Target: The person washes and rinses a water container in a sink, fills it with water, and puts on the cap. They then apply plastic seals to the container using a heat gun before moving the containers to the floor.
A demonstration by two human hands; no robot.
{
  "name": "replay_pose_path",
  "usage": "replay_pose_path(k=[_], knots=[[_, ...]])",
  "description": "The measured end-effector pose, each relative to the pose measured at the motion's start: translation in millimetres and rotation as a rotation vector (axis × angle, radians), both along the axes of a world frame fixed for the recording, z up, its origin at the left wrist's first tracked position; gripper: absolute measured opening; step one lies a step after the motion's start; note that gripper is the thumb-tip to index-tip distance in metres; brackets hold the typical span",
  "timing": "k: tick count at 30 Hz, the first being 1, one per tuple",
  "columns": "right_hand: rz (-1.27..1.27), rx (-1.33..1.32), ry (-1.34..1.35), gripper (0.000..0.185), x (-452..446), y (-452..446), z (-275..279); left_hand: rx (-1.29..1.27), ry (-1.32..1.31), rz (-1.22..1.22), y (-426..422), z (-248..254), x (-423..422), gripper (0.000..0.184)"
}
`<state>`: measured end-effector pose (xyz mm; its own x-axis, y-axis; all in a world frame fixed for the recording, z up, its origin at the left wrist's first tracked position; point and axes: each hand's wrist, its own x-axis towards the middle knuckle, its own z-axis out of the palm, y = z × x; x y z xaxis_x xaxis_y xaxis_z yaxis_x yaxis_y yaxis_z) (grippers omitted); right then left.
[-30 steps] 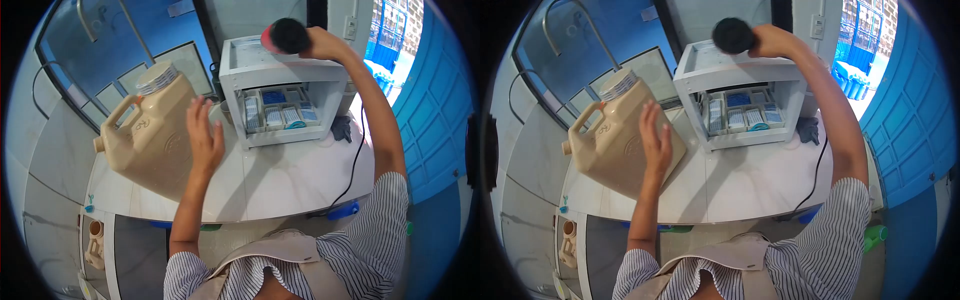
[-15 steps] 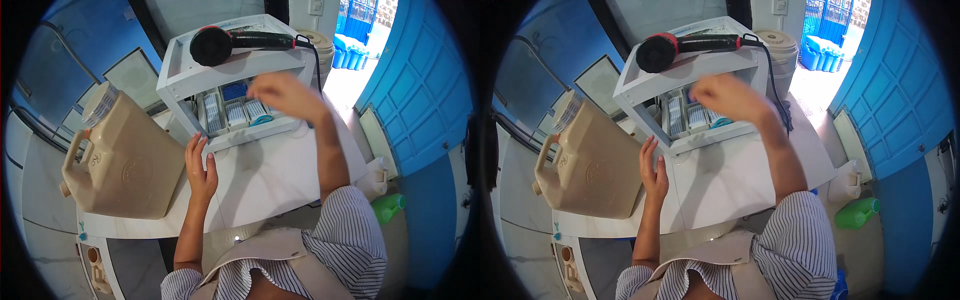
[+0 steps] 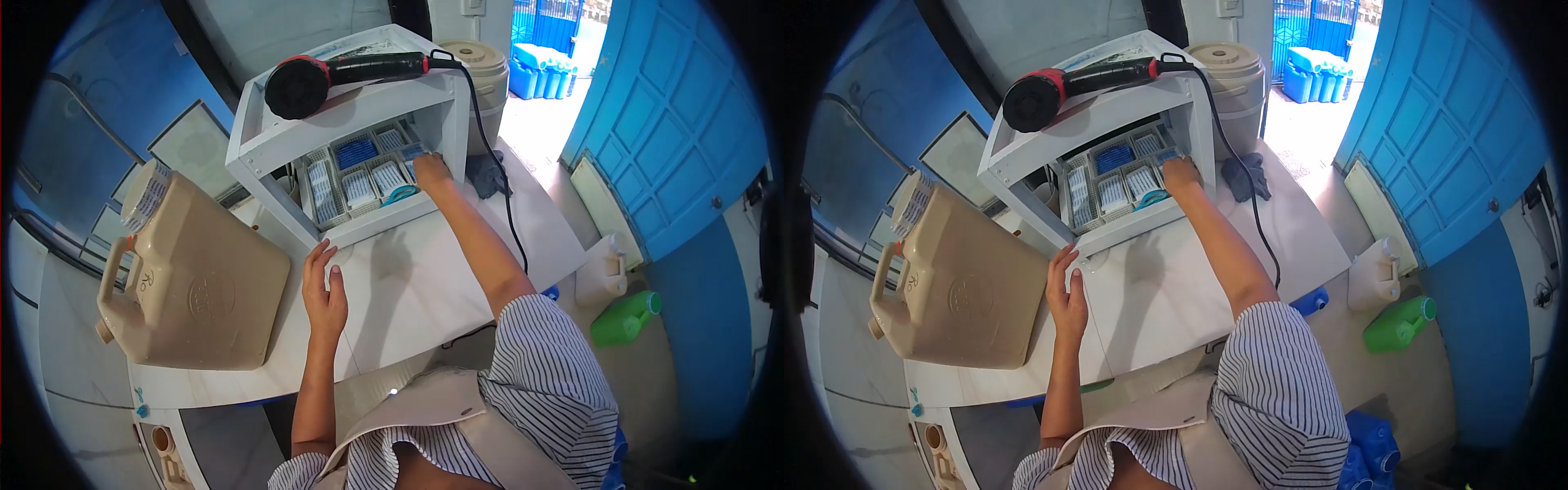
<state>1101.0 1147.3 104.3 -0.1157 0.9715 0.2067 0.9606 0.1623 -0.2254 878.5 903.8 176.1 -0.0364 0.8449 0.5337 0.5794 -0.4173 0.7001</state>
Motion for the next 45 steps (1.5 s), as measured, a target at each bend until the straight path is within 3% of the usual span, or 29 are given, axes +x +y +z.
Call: replay_pose_path(k=[2,5,7,8,10,12,13,14,16,20,23,25,27,28,29,30,32,34,35,36,37,38,40,41,43,45], knots=[[-0.041,0.013,0.072,0.018,0,-11,12,-0.004,-0.031,0.005,-2,3,0,0.025],[0.022,0.125,-0.115,0.017,-2,-33,43,0.023,-0.019,0.025,1,3,-1,0.024],[-0.018,0.448,0.079,0.018,-10,-57,66,0.037,-0.06,0.03,9,5,-1,0.024],[-0.011,0.449,0.079,0.018,-16,-73,80,0.044,-0.1,0.033,14,8,-1,0.024],[0.341,0.41,0.607,0.022,-30,-114,104,-0.025,-0.225,0.004,28,15,3,0.023],[0.488,0.306,0.74,0.024,-44,-158,119,-0.085,-0.357,-0.025,34,26,10,0.023],[0.621,0.202,0.874,0.025,-50,-175,123,-0.152,-0.564,-0.102,32,38,18,0.021],[0.634,0.202,0.869,0.025,-56,-186,125,-0.216,-0.771,-0.183,28,48,22,0.02],[0.636,0.381,0.891,0.035,-63,-203,127,-0.193,-0.78,-0.225,17,58,23,0.019],[0.565,0.474,0.999,0.047,-68,-228,135,-0.159,-0.736,-0.263,5,60,18,0.019],[0.623,0.347,1.168,0.053,-71,-237,143,-0.114,-0.737,-0.197,-3,67,10,0.016],[0.643,0.118,1.338,0.043,-73,-236,150,-0.112,-0.797,-0.224,-8,71,-3,0.014],[0.702,0.319,1.087,0.037,-66,-201,154,-0.101,-0.853,-0.238,-18,79,-23,0.012],[0.649,0.574,0.834,0.029,-59,-189,179,-0.036,-0.869,-0.217,-27,87,-35,0.011],[0.567,0.51,0.933,0.029,-56,-175,202,0.036,-0.88,-0.191,-37,96,-50,0.01],[0.496,0.923,0.599,0.034,-53,-148,219,0.105,-0.814,-0.114,-46,105,-71,0.011],[0.356,0.844,0.355,0.044,-47,-103,246,0.245,-0.688,0.089,-76,129,-112,0.012],[0.343,0.525,0.039,0.052,-39,-51,276,0.447,-0.513,0.386,-103,143,-160,0.014],[0.322,0.179,-0.032,0.053,-46,-56,299,0.546,-0.454,0.525,-117,148,-188,0.015],[0.342,0.098,-0.131,0.051,-45,-31,299,0.541,-0.391,0.627,-137,156,-214,0.016],[0.458,0.129,-0.133,0.04,-44,-20,296,0.531,-0.328,0.72,-156,163,-239,0.018],[0.509,0.087,-0.127,0.043,-41,6,288,0.54,-0.324,0.744,-170,168,-266,0.018],[0.491,0.117,-0.13,0.042,-58,-10,294,0.271,-0.147,0.863,-187,173,-308,0.021],[0.448,0.141,-0.13,0.041,-62,-22,293,0.269,-0.153,0.874,-188,176,-318,0.021],[0.423,0.257,-0.072,0.038,-73,-37,290,0.102,-0.178,0.707,-185,183,-334,0.023],[0.284,0.248,-0.215,0.038,-80,-38,297,0.077,-0.261,0.593,-175,189,-346,0.022]])
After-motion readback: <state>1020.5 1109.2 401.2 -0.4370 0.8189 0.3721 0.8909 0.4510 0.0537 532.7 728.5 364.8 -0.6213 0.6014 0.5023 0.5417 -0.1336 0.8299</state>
